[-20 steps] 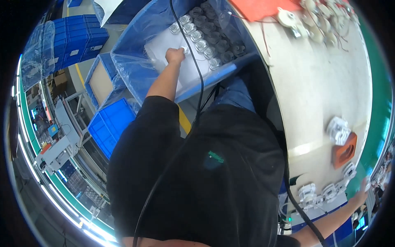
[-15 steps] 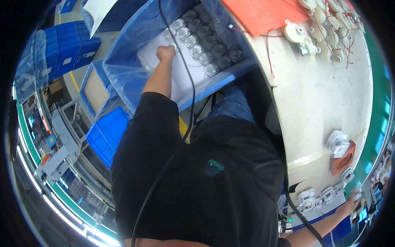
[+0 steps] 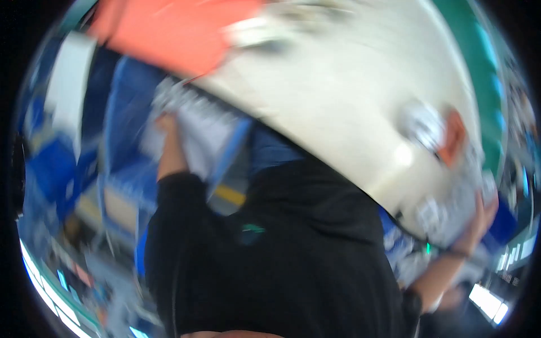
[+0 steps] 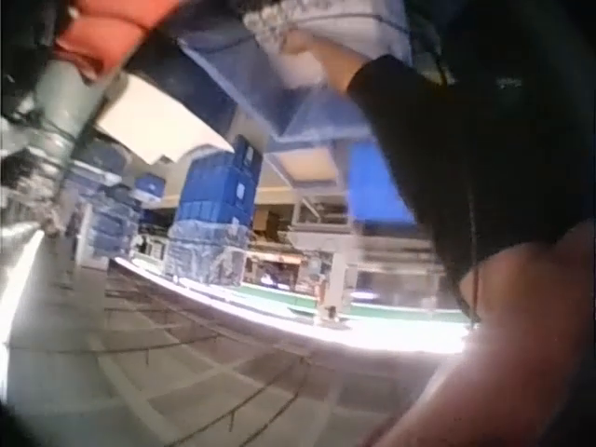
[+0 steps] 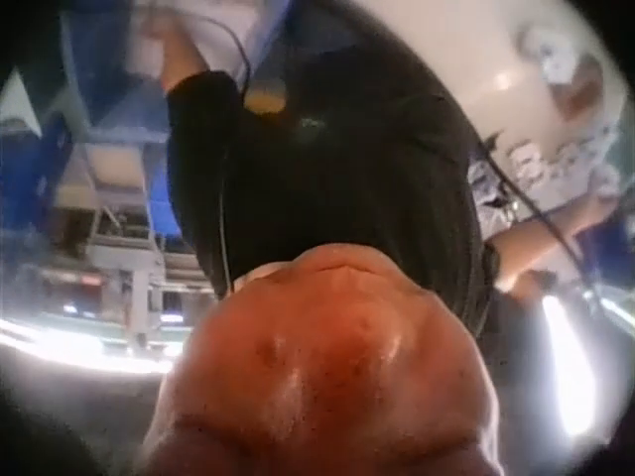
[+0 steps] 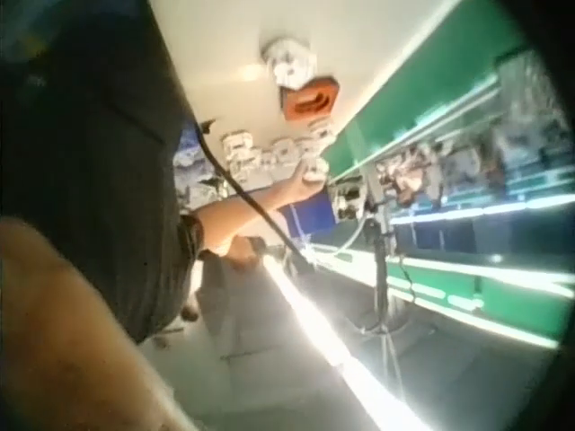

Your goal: The recorder is assembling small electronic/mechanical components on a production line using an electric screwdriver.

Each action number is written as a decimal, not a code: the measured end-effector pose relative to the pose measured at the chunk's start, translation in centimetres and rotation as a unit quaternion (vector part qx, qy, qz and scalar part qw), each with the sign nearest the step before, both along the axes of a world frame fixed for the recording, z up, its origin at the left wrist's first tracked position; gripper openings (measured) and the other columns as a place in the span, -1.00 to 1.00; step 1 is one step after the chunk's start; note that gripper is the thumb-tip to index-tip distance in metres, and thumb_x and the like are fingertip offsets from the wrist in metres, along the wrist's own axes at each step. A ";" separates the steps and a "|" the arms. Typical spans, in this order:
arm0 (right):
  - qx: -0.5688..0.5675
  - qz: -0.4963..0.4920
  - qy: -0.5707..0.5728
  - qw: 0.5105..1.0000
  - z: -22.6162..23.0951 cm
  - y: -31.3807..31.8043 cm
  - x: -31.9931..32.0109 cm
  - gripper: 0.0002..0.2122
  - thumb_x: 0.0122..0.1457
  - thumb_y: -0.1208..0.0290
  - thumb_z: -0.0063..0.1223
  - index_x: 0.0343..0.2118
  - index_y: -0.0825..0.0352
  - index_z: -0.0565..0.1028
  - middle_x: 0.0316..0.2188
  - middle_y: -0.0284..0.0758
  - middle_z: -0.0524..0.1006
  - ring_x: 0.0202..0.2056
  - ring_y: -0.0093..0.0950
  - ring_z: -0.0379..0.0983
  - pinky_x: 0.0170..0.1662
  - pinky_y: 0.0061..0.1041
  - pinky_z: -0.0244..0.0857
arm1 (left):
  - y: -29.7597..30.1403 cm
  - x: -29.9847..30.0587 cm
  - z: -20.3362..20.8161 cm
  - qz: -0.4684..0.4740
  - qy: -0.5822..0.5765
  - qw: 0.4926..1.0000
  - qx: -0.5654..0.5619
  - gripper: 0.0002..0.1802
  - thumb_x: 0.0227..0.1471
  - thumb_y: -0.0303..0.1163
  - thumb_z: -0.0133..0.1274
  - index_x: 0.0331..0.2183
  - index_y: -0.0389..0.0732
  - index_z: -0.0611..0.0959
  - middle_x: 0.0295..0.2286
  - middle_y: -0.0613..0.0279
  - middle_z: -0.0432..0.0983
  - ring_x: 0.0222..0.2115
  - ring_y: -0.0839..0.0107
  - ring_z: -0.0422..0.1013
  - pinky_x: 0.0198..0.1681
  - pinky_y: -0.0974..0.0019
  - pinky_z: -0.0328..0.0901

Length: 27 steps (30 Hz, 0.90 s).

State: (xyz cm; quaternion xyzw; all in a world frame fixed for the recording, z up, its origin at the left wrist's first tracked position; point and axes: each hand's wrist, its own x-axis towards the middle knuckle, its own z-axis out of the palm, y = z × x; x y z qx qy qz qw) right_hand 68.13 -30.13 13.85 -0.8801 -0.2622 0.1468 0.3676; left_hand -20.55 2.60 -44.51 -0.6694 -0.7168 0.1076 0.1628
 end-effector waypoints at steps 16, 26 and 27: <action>-0.018 0.339 -0.176 0.924 2.0 8.8 -8.6 -0.25 -0.20 0.42 0.48 0.17 0.19 0.41 0.13 -0.31 0.45 0.17 -0.29 0.36 0.25 -0.36 0.23 | 1.8 6.8 14.8 0.460 -0.623 0.633 0.022 -0.76 -0.06 -0.46 0.23 -0.33 -0.30 0.53 -0.49 0.17 0.50 -0.63 0.33 0.40 -0.61 0.31 0.31; -0.121 0.373 -0.142 0.909 1.6 8.9 -6.2 -0.18 -0.36 0.46 0.46 0.14 0.27 0.41 0.10 -0.25 0.44 0.18 -0.22 0.31 0.31 -0.32 0.11 | 2.7 20.4 51.7 -0.067 -0.687 0.703 0.169 -0.65 0.13 -0.26 0.25 -0.17 -0.32 0.60 -0.39 0.26 0.55 -0.50 0.57 0.44 -0.51 0.55 0.30; -0.108 0.380 -0.143 0.907 1.8 9.0 -6.3 -0.18 -0.36 0.46 0.46 0.14 0.27 0.41 0.10 -0.25 0.44 0.18 -0.22 0.31 0.31 -0.32 0.11 | 3.0 24.9 55.7 -0.122 -0.702 0.684 0.157 -0.72 0.14 -0.31 0.24 -0.22 -0.32 0.62 -0.42 0.26 0.56 -0.50 0.59 0.44 -0.51 0.58 0.30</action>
